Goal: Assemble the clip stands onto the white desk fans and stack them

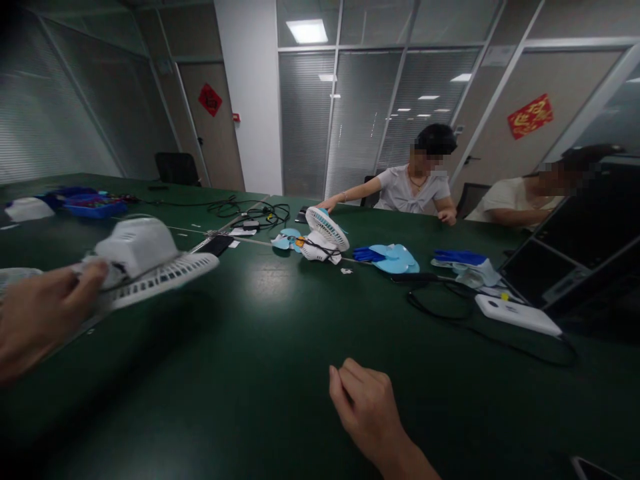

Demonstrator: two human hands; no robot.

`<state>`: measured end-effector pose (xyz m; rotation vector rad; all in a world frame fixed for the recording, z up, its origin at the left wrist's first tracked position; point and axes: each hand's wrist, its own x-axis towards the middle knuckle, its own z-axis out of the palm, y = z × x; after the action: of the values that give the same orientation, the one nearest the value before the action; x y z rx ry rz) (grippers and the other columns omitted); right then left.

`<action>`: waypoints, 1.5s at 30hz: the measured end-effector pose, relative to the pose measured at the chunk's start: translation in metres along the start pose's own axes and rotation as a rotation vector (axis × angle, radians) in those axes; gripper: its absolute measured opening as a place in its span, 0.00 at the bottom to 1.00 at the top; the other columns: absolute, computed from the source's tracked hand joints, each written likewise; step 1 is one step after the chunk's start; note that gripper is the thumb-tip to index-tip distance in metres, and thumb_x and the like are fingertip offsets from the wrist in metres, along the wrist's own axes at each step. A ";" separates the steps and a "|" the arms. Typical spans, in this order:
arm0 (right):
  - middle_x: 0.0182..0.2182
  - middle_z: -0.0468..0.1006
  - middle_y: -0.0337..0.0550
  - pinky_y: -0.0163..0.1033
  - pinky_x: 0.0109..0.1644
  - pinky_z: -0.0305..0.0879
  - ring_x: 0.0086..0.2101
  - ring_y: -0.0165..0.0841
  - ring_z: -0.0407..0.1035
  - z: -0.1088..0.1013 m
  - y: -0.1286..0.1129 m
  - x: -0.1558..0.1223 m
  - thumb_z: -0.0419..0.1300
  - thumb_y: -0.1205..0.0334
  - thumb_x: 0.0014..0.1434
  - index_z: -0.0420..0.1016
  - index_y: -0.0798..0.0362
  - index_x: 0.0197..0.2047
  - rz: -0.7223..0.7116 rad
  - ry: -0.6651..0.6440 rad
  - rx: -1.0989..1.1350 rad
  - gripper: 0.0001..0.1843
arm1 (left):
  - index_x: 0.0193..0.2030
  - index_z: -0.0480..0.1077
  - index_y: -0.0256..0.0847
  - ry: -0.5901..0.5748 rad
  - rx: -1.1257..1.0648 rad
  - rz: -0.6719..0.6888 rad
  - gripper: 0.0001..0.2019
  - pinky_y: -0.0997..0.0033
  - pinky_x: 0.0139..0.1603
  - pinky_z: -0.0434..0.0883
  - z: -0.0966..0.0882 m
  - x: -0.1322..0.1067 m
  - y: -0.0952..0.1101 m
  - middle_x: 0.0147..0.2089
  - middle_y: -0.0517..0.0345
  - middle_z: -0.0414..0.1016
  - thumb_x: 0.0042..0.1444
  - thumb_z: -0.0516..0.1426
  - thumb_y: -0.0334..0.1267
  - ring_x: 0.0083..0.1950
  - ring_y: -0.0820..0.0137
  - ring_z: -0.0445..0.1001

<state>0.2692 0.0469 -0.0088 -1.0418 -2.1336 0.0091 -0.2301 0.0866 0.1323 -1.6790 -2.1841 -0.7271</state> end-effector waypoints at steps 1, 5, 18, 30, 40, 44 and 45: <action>0.22 0.68 0.34 0.34 0.25 0.56 0.20 0.25 0.62 -0.001 0.000 0.000 0.53 0.67 0.76 0.70 0.52 0.27 0.002 0.015 0.004 0.22 | 0.21 0.64 0.43 -0.021 -0.008 0.084 0.25 0.66 0.27 0.55 0.007 -0.016 0.017 0.21 0.53 0.70 0.65 0.49 0.54 0.23 0.62 0.66; 0.21 0.69 0.35 0.33 0.24 0.57 0.19 0.25 0.64 -0.006 -0.001 0.001 0.52 0.69 0.75 0.71 0.52 0.28 0.012 0.100 0.024 0.21 | 0.33 0.78 0.45 -0.132 -0.124 0.503 0.20 0.52 0.43 0.74 0.039 -0.091 0.098 0.36 0.49 0.85 0.65 0.51 0.54 0.38 0.53 0.81; 0.23 0.68 0.36 0.34 0.26 0.58 0.21 0.26 0.64 -0.012 0.005 -0.002 0.53 0.70 0.74 0.69 0.52 0.27 0.089 0.210 0.032 0.21 | 0.56 0.77 0.50 -0.406 -0.347 0.546 0.25 0.45 0.51 0.79 0.056 -0.128 0.124 0.50 0.47 0.85 0.66 0.51 0.62 0.50 0.50 0.84; 0.21 0.67 0.35 0.33 0.25 0.57 0.20 0.26 0.62 -0.013 0.001 0.004 0.53 0.69 0.73 0.68 0.51 0.26 0.118 0.225 0.036 0.21 | 0.50 0.72 0.31 -0.178 0.092 -0.201 0.41 0.57 0.31 0.68 0.091 0.001 -0.113 0.34 0.46 0.74 0.58 0.46 0.72 0.43 0.34 0.81; 0.22 0.67 0.35 0.33 0.25 0.58 0.20 0.26 0.63 -0.013 -0.001 0.005 0.53 0.69 0.73 0.68 0.51 0.26 0.125 0.234 0.043 0.21 | 0.57 0.70 0.30 -0.178 -0.150 -0.056 0.33 0.58 0.32 0.71 0.086 0.006 -0.037 0.46 0.43 0.78 0.64 0.48 0.61 0.43 0.42 0.81; 0.21 0.67 0.35 0.33 0.24 0.58 0.20 0.26 0.63 -0.015 -0.002 0.007 0.53 0.71 0.72 0.68 0.51 0.26 0.099 0.258 0.041 0.21 | 0.65 0.67 0.35 -0.206 -0.370 0.163 0.28 0.59 0.38 0.77 0.073 -0.028 0.043 0.56 0.42 0.79 0.67 0.51 0.53 0.44 0.54 0.81; 0.21 0.67 0.35 0.34 0.23 0.58 0.19 0.26 0.63 -0.016 -0.003 0.007 0.53 0.71 0.72 0.68 0.51 0.26 0.087 0.267 0.039 0.20 | 0.66 0.68 0.40 -0.241 -0.431 0.246 0.25 0.60 0.42 0.78 0.069 -0.041 0.064 0.58 0.46 0.79 0.67 0.53 0.51 0.47 0.57 0.81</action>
<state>0.2743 0.0446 0.0085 -1.0495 -1.8403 -0.0440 -0.1527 0.1040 0.0681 -2.3079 -2.0114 -1.0244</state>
